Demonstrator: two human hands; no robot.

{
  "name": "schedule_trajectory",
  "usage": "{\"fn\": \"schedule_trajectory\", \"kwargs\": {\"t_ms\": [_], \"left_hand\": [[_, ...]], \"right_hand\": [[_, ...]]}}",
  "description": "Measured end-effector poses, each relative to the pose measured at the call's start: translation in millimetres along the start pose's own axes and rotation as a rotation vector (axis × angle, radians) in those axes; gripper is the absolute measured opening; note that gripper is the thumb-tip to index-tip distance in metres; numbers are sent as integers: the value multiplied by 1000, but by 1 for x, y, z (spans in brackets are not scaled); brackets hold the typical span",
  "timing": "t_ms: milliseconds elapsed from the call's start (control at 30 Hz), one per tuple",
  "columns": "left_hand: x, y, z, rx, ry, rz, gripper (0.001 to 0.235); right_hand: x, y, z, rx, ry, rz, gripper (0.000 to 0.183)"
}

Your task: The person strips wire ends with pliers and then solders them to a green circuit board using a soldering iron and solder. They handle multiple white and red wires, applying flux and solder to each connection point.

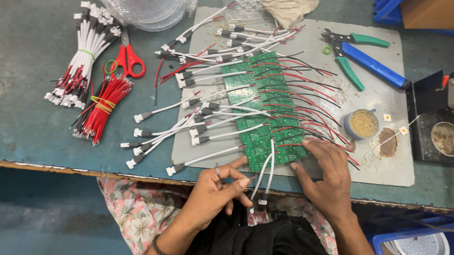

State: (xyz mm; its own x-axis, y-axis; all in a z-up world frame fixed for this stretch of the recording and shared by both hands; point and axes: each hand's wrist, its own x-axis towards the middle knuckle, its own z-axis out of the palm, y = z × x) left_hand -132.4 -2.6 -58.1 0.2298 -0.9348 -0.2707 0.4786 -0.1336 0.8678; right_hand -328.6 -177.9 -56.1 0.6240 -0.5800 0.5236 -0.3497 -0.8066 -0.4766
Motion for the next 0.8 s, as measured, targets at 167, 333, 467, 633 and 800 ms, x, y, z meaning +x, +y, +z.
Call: {"fn": "schedule_trajectory", "kwargs": {"t_ms": [167, 333, 467, 633, 800], "left_hand": [[-11, 15, 1, 389, 75, -31, 21], [-21, 37, 2, 546, 195, 201, 18], [-23, 53, 7, 685, 328, 205, 18], [-11, 70, 21, 875, 243, 558, 11], [8, 82, 49, 961, 167, 632, 13]], "right_hand": [[1, 0, 0, -8, -6, 0, 51], [4, 0, -1, -2, -5, -31, 49], [0, 2, -3, -17, -19, -56, 47], [-19, 16, -11, -5, 104, -9, 45], [-34, 44, -35, 5, 348, 223, 65]]}}
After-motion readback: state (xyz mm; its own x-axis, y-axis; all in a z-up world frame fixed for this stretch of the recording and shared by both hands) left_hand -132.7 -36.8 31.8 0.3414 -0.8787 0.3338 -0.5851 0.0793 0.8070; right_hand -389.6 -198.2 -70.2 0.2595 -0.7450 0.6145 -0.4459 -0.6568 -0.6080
